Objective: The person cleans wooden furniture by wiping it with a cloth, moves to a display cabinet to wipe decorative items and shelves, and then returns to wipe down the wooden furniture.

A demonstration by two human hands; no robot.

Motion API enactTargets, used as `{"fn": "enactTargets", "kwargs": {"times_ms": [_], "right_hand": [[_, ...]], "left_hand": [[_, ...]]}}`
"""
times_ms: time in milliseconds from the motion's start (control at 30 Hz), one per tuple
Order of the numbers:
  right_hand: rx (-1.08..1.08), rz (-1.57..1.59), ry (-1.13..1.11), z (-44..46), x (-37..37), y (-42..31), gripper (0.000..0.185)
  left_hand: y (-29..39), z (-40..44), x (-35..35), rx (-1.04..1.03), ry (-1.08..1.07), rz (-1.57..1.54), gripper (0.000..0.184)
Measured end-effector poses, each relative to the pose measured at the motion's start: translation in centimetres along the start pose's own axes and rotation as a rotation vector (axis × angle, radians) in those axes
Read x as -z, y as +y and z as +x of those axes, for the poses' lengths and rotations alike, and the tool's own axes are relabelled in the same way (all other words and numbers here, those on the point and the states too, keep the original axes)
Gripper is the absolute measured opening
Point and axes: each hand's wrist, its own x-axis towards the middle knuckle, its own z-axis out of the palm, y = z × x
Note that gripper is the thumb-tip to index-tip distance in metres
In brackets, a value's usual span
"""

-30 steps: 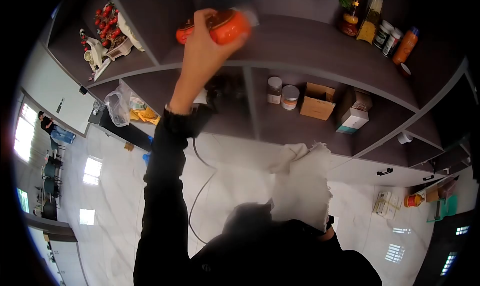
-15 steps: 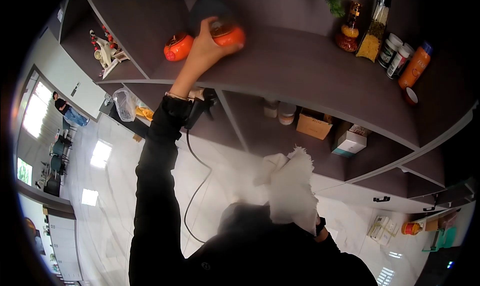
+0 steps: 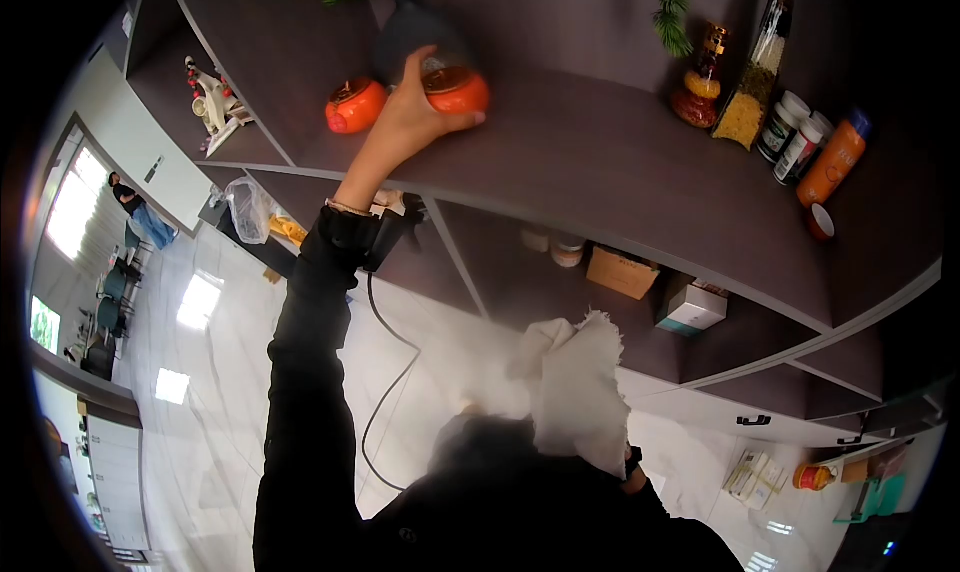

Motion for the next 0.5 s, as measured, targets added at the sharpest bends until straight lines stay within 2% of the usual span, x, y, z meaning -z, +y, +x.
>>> {"fn": "enactTargets", "kwargs": {"times_ms": [233, 333, 467, 500], "right_hand": [[-0.026, -0.003, -0.012, -0.2, -0.2, -0.3, 0.048], [-0.038, -0.013, -0.012, 0.0, -0.4, -0.5, 0.049], [-0.060, -0.028, -0.002, 0.2, -0.8, -0.7, 0.049], [-0.074, -0.029, 0.003, -0.1, -0.9, -1.0, 0.049]], "left_hand": [[0.3, -0.4, 0.4, 0.023, -0.053, -0.066, 0.109], [-0.6, -0.8, 0.8, -0.181, 0.119, 0.066, 0.107], [-2.3, -1.7, 5.2, -0.065, 0.331, 0.038, 0.097], [-4.2, -1.8, 5.9, -0.037, 0.367, 0.146, 0.096]]}}
